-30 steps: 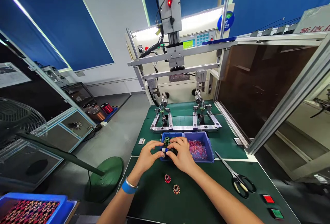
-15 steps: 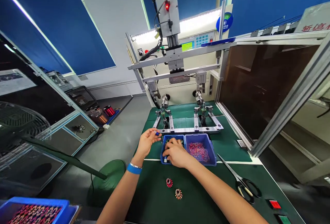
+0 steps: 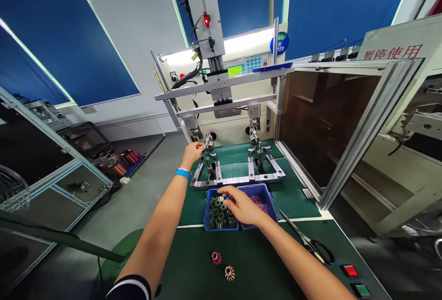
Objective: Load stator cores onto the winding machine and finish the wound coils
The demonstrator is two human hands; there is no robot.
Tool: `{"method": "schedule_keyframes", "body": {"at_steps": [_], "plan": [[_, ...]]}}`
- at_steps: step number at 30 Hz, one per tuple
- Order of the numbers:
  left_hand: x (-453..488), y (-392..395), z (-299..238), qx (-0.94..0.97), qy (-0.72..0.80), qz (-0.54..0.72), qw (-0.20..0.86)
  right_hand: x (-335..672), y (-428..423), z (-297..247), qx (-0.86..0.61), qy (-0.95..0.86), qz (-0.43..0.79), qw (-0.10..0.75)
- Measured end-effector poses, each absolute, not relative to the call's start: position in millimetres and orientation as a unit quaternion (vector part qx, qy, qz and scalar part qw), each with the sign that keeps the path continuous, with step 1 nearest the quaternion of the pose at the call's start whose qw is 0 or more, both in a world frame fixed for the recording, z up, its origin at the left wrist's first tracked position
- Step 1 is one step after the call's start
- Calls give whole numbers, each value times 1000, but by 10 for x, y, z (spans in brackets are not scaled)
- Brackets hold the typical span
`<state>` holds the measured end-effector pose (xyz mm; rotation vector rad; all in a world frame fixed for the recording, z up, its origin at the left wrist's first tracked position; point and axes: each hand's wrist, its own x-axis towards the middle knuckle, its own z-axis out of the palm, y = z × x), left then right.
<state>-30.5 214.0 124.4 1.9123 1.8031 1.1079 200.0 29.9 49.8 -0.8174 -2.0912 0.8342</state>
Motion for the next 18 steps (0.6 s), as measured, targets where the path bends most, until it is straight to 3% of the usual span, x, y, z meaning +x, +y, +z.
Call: {"method": "schedule_keyframes", "body": {"at_steps": [8, 18], "plan": [[-362, 2107, 924, 666, 672, 290, 144, 2409, 570, 467, -334, -698, 443, 452], [-357, 2128, 905, 664, 677, 289, 130, 3046, 1614, 752, -500, -661, 206, 519]]}}
